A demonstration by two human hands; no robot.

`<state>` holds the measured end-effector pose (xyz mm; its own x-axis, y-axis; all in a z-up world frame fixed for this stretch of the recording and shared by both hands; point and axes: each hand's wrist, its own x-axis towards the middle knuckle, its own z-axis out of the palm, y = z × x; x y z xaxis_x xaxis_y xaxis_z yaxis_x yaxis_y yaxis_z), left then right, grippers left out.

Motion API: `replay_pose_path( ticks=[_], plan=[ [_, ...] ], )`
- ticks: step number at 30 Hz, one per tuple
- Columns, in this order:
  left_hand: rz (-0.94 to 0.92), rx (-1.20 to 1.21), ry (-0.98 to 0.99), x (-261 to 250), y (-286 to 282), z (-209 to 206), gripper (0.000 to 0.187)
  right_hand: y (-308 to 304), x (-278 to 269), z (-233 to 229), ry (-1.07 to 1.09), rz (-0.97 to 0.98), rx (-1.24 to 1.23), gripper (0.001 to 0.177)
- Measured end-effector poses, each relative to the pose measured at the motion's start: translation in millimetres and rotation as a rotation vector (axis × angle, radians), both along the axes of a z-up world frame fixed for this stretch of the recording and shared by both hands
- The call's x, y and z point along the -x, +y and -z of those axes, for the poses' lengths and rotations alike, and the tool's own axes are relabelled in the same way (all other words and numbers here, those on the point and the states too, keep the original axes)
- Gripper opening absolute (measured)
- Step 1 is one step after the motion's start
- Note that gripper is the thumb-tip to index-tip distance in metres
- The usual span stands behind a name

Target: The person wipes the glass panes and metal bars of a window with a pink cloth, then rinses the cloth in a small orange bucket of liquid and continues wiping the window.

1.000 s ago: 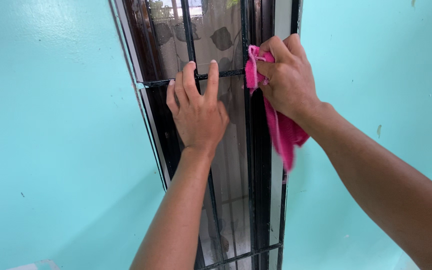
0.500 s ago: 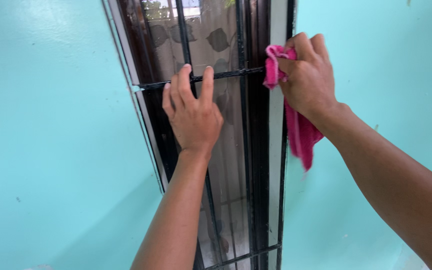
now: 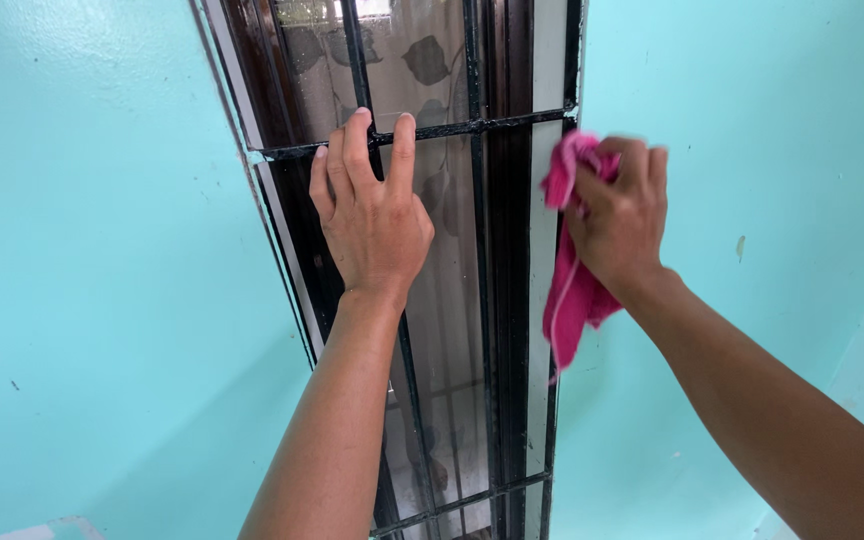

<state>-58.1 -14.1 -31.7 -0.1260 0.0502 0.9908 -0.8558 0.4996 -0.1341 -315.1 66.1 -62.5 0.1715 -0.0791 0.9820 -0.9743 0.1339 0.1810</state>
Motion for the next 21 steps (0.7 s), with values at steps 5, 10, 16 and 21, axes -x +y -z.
replay_pose_path(
  ticks=[5, 10, 16, 21],
  plan=[
    [-0.002, 0.045, 0.018, 3.8, -6.0, 2.2, 0.067, 25.2, -1.2, 39.3, 0.241, 0.119, -0.344, 0.020],
    [0.007, 0.038, 0.010, 2.4, -5.3, 3.5, 0.069, 39.3, 1.6, 7.1, 0.401, 0.149, -0.419, 0.016],
    [0.016, 0.012, 0.015, 2.8, -0.8, 3.3, 0.069, 39.3, -1.3, -29.1, 0.268, 0.210, -0.368, 0.012],
    [0.010, -0.016, 0.015, 3.6, -0.2, 4.2, 0.071, 39.1, -7.9, 21.2, 0.410, 0.154, -0.475, 0.018]
  ],
)
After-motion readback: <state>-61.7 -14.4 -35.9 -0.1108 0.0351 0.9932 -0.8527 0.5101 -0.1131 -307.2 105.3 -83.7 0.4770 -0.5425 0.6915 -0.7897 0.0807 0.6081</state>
